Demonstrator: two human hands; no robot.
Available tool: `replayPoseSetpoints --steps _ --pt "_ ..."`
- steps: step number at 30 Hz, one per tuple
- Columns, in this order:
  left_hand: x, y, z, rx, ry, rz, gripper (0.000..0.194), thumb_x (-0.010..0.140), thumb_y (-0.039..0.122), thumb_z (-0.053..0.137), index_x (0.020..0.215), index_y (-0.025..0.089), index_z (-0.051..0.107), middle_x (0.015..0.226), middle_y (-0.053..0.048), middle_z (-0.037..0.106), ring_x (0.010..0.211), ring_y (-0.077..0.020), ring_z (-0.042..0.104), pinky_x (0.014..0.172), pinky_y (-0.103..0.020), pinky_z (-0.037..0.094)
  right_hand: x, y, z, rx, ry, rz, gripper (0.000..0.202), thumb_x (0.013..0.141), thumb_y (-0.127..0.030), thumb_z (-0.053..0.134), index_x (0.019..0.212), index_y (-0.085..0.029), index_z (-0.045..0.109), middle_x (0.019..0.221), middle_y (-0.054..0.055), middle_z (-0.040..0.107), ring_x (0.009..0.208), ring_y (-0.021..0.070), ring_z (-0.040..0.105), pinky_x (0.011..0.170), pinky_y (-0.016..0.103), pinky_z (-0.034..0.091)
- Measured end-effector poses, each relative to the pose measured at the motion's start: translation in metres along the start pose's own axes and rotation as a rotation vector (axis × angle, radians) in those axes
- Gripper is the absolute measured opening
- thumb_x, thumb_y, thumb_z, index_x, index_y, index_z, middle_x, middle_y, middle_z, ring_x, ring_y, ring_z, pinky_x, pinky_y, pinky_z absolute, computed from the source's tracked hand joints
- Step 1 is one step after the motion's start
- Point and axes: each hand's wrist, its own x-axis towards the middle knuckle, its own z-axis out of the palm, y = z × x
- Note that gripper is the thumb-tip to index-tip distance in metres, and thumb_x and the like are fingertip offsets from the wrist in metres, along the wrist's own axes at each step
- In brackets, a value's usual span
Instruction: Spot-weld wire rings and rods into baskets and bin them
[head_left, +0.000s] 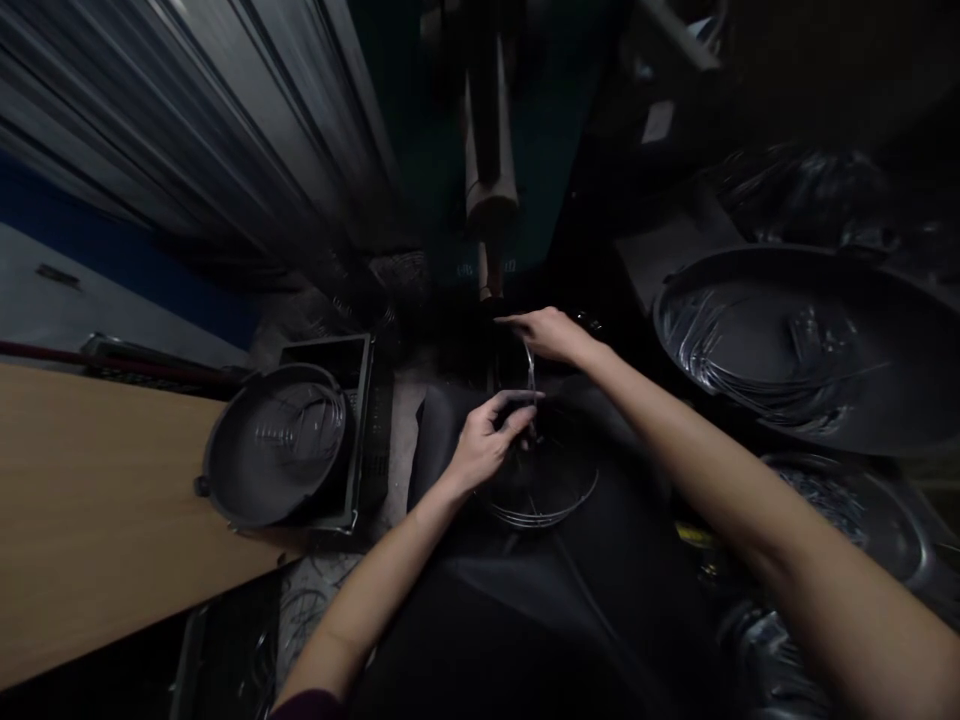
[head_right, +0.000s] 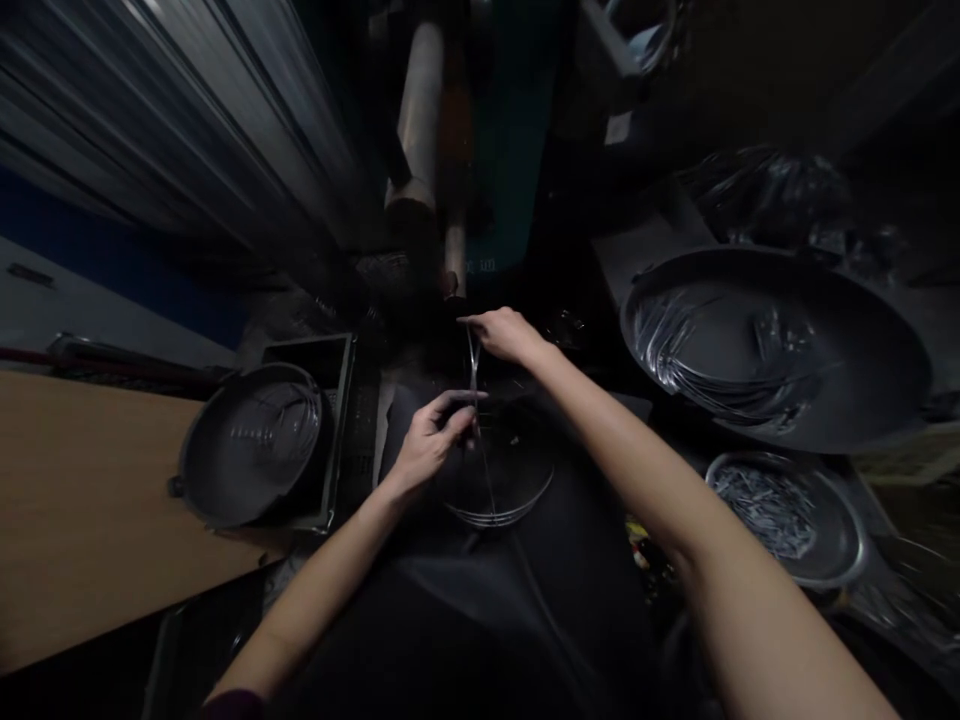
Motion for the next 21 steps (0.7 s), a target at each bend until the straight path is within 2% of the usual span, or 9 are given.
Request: replayPoseSetpoints --steps 4,7,11,13,15,18,20,21 --pt "0.007 0.012 0.002 0.102 -0.136 -0.073 0.039 0.086 0.043 0.057 0.112 0.016 0.064 0.069 0.001 0.057 0.054 -0.0068 0.049 0.055 -0.019 0.041 -0.005 0.011 0.001 0.037 0.031 -0.017 0.040 0.093 -0.018 0.045 0.130 -0.024 0.057 0.118 0.006 0.065 0.103 0.0255 0.062 0.089 0.035 0.047" --pt "0.015 0.019 0.001 0.237 -0.104 -0.061 0.039 0.090 0.042 0.049 0.119 0.018 0.059 0.065 0.003 0.057 0.051 -0.0068 0.046 0.054 -0.019 0.039 -0.008 0.017 -0.001 0.031 0.014 -0.013 0.040 0.091 -0.016 0.046 0.128 -0.025 0.059 0.114 0.006 0.067 0.098 0.0257 0.064 0.086 0.036 0.048" --pt "0.022 0.029 -0.006 0.450 -0.043 0.012 0.036 0.094 0.034 0.043 0.124 0.019 0.055 0.069 0.002 0.062 0.067 -0.0107 0.055 0.070 -0.022 0.043 -0.014 0.034 -0.002 0.085 0.026 -0.008 0.043 0.088 -0.010 0.048 0.126 -0.026 0.061 0.105 0.003 0.070 0.087 0.0211 0.065 0.082 0.033 0.048" --pt "0.022 0.032 -0.005 0.384 -0.094 -0.021 0.036 0.093 0.035 0.044 0.121 0.016 0.057 0.070 0.000 0.063 0.068 -0.0112 0.057 0.070 -0.023 0.044 -0.010 0.036 -0.001 0.110 0.022 -0.017 0.043 0.088 -0.011 0.048 0.126 -0.025 0.061 0.102 0.004 0.071 0.084 0.0204 0.065 0.081 0.032 0.048" --pt "0.023 0.029 0.000 0.261 -0.198 -0.090 0.037 0.092 0.037 0.047 0.115 0.012 0.060 0.069 -0.002 0.064 0.066 -0.0112 0.058 0.068 -0.023 0.044 -0.003 0.030 -0.001 0.125 0.022 -0.039 0.041 0.089 -0.013 0.048 0.127 -0.025 0.060 0.105 0.005 0.070 0.087 0.0214 0.064 0.083 0.032 0.048" --pt "0.025 0.021 0.010 0.145 -0.319 -0.148 0.036 0.089 0.040 0.053 0.106 0.010 0.064 0.069 -0.004 0.065 0.064 -0.0108 0.059 0.066 -0.023 0.045 -0.005 0.017 -0.008 0.068 0.027 0.031 0.045 0.090 -0.018 0.051 0.135 -0.021 0.052 0.110 0.011 0.068 0.095 0.0273 0.063 0.086 0.039 0.047" --pt "0.029 0.017 0.011 0.058 -0.288 -0.151 0.036 0.088 0.042 0.056 0.103 0.010 0.063 0.070 -0.005 0.066 0.061 -0.0105 0.060 0.064 -0.023 0.046 -0.025 0.011 -0.015 0.025 0.072 0.104 0.052 0.089 -0.020 0.052 0.141 -0.017 0.044 0.110 0.015 0.066 0.099 0.0313 0.061 0.087 0.044 0.046" --pt "0.031 0.016 0.009 0.007 -0.252 -0.156 0.037 0.087 0.043 0.056 0.103 0.010 0.062 0.071 -0.006 0.067 0.060 -0.0107 0.060 0.063 -0.023 0.047 -0.040 0.008 -0.018 0.052 0.088 0.110 0.051 0.089 -0.021 0.053 0.139 -0.016 0.046 0.110 0.015 0.066 0.100 0.0316 0.061 0.089 0.045 0.045"
